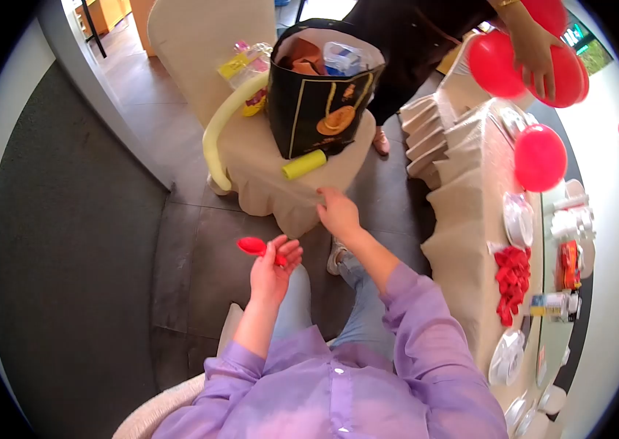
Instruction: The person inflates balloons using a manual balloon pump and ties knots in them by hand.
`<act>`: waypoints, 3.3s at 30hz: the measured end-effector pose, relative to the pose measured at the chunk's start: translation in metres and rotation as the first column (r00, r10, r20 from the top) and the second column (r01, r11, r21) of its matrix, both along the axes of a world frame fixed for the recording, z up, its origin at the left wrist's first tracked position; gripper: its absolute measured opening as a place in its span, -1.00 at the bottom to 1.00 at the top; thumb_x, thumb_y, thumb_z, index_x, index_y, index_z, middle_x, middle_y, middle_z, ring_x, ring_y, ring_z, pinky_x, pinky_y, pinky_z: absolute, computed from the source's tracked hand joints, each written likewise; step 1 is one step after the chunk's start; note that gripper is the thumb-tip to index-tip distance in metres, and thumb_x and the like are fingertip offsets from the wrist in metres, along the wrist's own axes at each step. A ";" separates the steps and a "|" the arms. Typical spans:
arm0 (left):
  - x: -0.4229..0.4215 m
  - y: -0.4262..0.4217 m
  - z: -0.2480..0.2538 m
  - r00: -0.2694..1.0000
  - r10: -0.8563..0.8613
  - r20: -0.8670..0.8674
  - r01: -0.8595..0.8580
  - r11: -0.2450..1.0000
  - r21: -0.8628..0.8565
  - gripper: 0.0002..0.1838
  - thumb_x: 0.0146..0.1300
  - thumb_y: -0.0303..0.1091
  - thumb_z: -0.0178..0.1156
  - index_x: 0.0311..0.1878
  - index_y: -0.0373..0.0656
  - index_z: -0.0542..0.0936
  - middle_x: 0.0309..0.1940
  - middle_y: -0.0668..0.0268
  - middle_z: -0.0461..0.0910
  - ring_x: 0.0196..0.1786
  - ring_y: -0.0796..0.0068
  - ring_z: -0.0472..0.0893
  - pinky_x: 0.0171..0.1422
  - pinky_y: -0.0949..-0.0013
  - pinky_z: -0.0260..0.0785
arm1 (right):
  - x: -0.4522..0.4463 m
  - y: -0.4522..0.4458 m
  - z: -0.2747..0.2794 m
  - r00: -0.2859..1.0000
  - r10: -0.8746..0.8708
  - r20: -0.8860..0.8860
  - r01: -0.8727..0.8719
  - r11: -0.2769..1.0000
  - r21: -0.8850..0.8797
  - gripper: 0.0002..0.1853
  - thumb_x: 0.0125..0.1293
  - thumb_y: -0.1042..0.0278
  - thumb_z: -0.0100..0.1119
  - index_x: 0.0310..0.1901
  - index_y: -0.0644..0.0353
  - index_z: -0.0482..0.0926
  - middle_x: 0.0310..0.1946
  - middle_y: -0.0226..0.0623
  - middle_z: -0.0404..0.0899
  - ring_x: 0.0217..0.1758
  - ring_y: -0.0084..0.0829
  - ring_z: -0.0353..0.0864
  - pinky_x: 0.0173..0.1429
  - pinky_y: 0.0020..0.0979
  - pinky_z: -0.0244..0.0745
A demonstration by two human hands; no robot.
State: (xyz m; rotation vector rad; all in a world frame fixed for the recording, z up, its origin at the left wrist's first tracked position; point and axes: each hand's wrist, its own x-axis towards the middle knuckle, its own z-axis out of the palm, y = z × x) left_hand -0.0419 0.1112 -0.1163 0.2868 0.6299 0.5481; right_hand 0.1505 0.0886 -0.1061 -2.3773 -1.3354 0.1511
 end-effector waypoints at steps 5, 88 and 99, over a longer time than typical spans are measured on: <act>-0.006 0.008 -0.015 0.997 0.005 -0.073 -0.011 0.997 -0.076 -0.65 0.30 -0.12 -0.13 -0.02 -0.18 0.39 -0.41 0.32 0.45 -0.27 0.38 0.46 -0.05 0.26 0.30 | 0.049 0.079 -0.058 0.863 0.185 0.469 -0.203 0.979 -0.013 -0.68 0.06 0.41 -0.04 -0.08 0.11 0.42 -0.08 -0.26 0.41 -0.01 -0.24 0.39 0.04 -0.18 0.30; 0.023 -0.099 0.095 0.902 -0.387 0.193 0.337 0.909 0.247 -0.70 0.32 -0.12 -0.17 -0.31 -0.14 0.42 -0.22 0.09 0.53 -0.20 0.23 0.53 -0.13 0.26 0.34 | -0.187 -0.305 0.123 0.702 -0.204 -0.682 0.555 0.758 0.343 -0.49 -0.04 0.22 0.32 -0.15 0.32 0.32 -0.30 -0.09 0.50 -0.21 -0.44 0.52 -0.14 -0.49 0.40; 0.015 -0.115 0.098 0.850 -0.475 0.227 0.397 0.862 0.315 -0.75 0.31 -0.21 -0.15 -0.16 -0.19 0.39 -0.14 0.04 0.50 -0.18 0.23 0.53 -0.15 0.25 0.38 | -0.212 -0.295 0.073 0.561 -0.002 -0.828 0.468 0.826 0.315 -0.40 0.04 0.08 0.22 0.01 0.32 0.28 -0.28 -0.24 0.46 -0.31 -0.54 0.48 -0.23 -0.51 0.40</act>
